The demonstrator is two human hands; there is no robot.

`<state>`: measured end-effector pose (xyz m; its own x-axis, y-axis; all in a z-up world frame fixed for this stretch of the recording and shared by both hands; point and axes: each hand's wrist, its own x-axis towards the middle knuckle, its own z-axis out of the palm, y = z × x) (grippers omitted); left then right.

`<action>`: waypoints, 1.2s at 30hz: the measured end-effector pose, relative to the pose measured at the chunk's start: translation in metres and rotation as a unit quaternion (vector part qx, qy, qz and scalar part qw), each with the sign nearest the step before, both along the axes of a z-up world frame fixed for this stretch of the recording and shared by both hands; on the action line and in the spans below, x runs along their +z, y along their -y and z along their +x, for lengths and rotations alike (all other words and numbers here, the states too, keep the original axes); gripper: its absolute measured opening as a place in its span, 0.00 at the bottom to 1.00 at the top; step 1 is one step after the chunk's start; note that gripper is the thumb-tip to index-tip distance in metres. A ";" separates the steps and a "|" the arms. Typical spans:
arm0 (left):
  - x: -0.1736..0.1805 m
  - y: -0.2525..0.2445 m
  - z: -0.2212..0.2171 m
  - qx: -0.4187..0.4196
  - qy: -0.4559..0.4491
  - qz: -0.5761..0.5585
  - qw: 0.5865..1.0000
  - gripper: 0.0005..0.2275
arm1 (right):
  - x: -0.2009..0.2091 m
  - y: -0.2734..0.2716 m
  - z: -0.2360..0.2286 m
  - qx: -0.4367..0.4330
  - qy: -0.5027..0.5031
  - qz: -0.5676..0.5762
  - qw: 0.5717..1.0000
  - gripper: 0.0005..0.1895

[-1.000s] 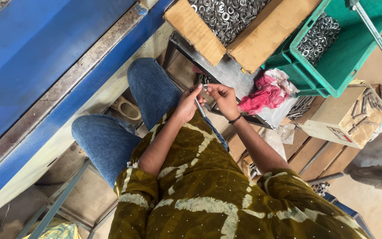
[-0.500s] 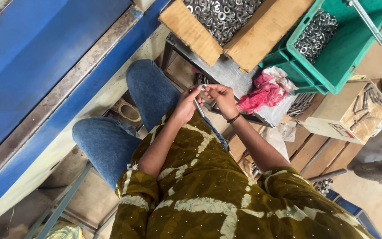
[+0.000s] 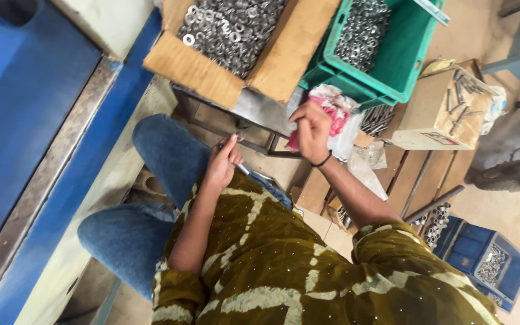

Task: The person picks metal washers from a cardboard box, wipes them with a cloth, and measures them with a digital caliper. The person also opens a machine door, wipes the interior, and marks a surface with a pencil before closing the door.

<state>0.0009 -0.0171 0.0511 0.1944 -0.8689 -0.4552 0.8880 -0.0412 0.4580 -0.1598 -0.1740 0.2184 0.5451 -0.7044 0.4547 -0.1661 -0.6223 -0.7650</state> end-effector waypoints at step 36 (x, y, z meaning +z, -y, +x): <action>0.021 -0.017 0.009 0.029 -0.014 -0.030 0.999 0.10 | -0.001 -0.024 0.018 0.181 -0.126 0.320 0.922 0.18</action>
